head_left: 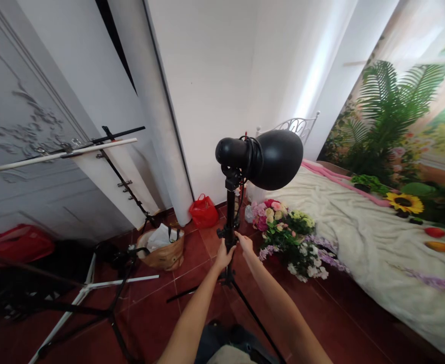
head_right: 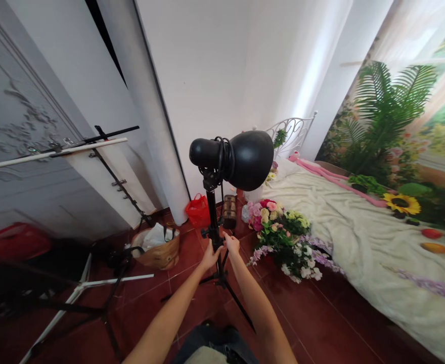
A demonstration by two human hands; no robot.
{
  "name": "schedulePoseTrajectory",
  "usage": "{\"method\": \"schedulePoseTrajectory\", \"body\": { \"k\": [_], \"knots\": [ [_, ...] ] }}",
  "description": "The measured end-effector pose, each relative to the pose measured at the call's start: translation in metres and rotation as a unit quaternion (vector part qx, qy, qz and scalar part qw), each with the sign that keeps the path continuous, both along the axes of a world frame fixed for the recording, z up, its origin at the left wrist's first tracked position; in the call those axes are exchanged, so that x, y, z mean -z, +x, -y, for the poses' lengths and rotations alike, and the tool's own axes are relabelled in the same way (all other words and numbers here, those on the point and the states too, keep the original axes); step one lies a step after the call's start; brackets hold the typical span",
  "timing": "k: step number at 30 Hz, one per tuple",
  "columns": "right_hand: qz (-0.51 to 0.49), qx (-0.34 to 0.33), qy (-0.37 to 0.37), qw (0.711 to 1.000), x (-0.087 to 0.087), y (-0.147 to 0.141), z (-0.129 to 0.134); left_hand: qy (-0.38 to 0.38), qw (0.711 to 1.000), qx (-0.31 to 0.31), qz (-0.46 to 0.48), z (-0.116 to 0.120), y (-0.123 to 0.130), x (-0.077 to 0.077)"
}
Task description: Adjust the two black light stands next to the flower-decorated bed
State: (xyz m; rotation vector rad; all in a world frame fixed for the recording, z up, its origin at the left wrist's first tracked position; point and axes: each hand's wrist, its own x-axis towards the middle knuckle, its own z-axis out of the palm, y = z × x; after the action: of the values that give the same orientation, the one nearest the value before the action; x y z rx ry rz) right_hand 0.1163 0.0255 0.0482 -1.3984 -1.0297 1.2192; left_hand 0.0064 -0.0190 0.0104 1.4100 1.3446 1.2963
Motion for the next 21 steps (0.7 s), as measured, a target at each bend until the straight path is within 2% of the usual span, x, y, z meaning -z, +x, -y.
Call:
{"method": "schedulePoseTrajectory", "body": {
  "k": [4, 9, 14, 17, 21],
  "knots": [
    [0.005, 0.009, -0.045, 0.999, -0.005, 0.005, 0.0, 0.011, 1.0, -0.007, 0.013, -0.002, 0.005, 0.002],
    [0.005, -0.012, -0.035, 0.999, -0.005, 0.011, 0.005, 0.02, 0.999, -0.024, 0.015, -0.004, 0.01, 0.017],
    [-0.077, -0.03, -0.04, 0.996, 0.002, 0.037, 0.032, -0.012, 0.998, -0.054, -0.027, -0.002, 0.011, 0.02],
    [-0.124, -0.04, -0.092, 0.987, 0.025, 0.071, 0.071, -0.023, 0.996, -0.078, -0.033, 0.001, 0.015, 0.012],
    [-0.139, 0.005, -0.191, 0.972, 0.084, 0.132, 0.162, -0.023, 0.992, -0.128, -0.005, 0.018, 0.015, 0.005]
  ]
}}
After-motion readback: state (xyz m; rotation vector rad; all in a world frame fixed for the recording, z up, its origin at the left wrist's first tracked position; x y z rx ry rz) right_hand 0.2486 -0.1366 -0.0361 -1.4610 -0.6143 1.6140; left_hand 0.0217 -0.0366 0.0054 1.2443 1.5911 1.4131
